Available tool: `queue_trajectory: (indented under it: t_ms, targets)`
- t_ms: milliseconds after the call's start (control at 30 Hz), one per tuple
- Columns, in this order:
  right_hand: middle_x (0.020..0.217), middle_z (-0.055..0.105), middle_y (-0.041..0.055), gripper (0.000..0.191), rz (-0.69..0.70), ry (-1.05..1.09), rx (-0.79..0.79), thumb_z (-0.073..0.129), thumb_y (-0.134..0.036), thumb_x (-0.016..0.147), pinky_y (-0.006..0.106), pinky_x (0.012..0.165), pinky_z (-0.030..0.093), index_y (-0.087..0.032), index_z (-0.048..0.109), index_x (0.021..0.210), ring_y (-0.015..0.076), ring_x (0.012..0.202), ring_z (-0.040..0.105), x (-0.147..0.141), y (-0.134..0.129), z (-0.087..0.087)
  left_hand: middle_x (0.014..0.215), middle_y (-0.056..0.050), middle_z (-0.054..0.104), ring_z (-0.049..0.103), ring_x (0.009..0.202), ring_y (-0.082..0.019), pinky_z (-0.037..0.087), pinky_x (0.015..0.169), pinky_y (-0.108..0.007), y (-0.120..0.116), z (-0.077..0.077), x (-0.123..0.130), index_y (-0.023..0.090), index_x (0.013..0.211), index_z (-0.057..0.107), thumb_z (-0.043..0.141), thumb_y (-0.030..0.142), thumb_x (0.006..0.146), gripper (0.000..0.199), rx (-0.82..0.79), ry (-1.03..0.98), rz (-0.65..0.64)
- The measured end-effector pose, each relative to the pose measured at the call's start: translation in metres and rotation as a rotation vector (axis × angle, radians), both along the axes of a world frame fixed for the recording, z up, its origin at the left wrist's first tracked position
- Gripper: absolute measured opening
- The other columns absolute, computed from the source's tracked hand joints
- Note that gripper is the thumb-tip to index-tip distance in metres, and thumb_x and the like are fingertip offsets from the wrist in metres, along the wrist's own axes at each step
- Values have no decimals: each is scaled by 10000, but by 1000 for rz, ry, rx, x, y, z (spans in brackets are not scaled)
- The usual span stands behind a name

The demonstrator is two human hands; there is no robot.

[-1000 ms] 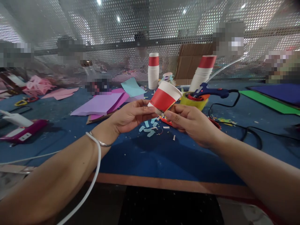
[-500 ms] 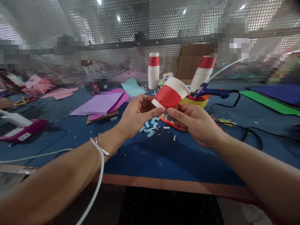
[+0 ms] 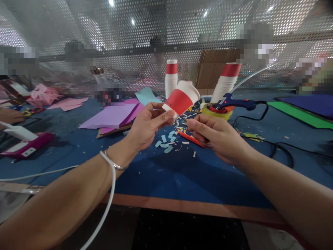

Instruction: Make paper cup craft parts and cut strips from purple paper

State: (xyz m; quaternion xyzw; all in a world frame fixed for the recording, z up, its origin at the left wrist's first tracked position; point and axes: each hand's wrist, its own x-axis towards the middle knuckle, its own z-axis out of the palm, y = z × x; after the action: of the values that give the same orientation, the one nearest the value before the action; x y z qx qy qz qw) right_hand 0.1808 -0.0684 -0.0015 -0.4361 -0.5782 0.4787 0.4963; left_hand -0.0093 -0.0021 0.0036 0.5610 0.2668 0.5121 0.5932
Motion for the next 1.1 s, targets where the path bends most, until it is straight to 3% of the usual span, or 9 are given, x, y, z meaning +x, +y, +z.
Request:
queue_trajectory:
  t_ms: [467, 733, 933, 1100]
  targets:
    - [533, 397, -76, 417, 56, 97, -25, 702, -553, 890, 258, 435, 141, -184, 559, 758, 55, 467, 270, -3, -4, 6, 932, -10, 732, 689, 846, -134, 571, 831, -300, -7, -3, 6, 176, 963, 637, 922, 276, 674, 418, 20, 51, -37]
    - [544, 406, -75, 438, 57, 93, -59, 694, -564, 891, 255, 430, 130, -198, 508, 738, 52, 461, 250, -1, -3, 4, 900, -2, 709, 661, 762, -112, 572, 789, -293, -4, -2, 4, 182, 960, 626, 910, 302, 690, 410, 40, 47, 49]
    - [549, 411, -77, 431, 60, 99, -81, 691, -553, 899, 250, 428, 128, -195, 504, 747, 45, 456, 250, -1, -3, 4, 1020, -32, 709, 669, 881, -141, 590, 804, -298, -5, 1, 5, 191, 1016, 641, 886, 274, 719, 394, 60, 29, 30]
    - [541, 410, -78, 466, 50, 108, -80, 729, -586, 853, 248, 419, 124, -194, 504, 740, 43, 454, 260, -3, -3, 5, 1015, -30, 708, 668, 850, -131, 578, 828, -300, -6, 1, 4, 195, 1036, 633, 882, 280, 717, 414, 82, 52, 40]
